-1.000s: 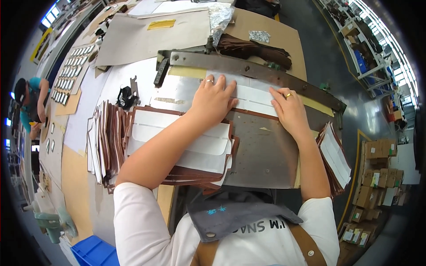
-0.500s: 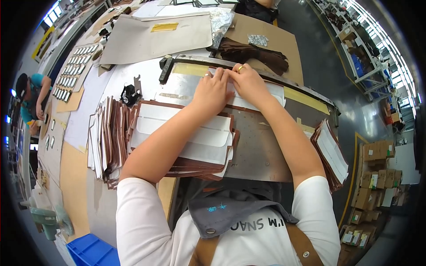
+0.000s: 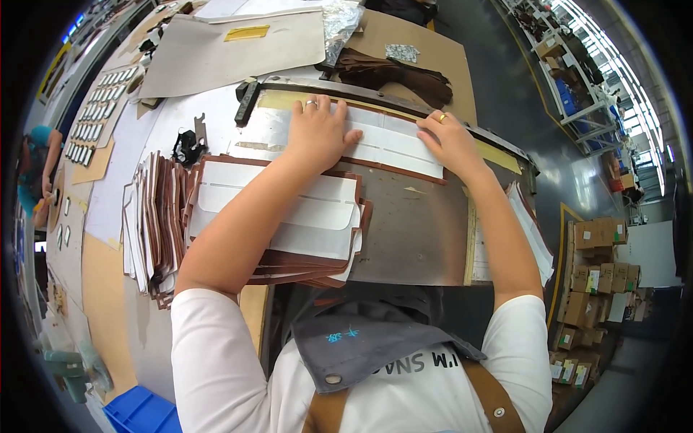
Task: Aligning and folding leather lining pieces using a metal jig on a workshop table.
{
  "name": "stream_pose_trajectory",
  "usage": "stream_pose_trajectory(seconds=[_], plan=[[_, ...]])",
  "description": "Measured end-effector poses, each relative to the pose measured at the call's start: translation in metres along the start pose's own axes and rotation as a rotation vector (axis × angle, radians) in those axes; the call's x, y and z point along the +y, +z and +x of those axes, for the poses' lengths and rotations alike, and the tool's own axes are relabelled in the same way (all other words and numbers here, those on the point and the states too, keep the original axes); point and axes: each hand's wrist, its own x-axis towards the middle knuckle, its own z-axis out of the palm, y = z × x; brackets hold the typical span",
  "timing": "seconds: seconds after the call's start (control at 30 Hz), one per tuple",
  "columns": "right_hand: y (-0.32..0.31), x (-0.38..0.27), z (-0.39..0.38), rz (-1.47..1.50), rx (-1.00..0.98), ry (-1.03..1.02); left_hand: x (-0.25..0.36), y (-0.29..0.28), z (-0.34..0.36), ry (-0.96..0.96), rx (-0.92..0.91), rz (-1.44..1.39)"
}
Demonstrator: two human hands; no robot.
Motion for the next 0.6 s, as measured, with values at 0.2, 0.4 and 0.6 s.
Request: stream_pose_trajectory(seconds=[0.2,0.4,0.6], plan=[[-0.018,0.035,-0.033,-0.178,-0.012,0.206,0.002,-0.003,0.002,0.009,-0.005,-0.06],[-0.002,0.001,-0.037,0.313,0.021,0.585,-0.018,0.012,0.014,-0.137,0.118,-0.342],[0.012,-0.012,-0.043,0.202,0.278,0.428,-0.048,0.028,0.036,-0.427,0.257,-1.087]])
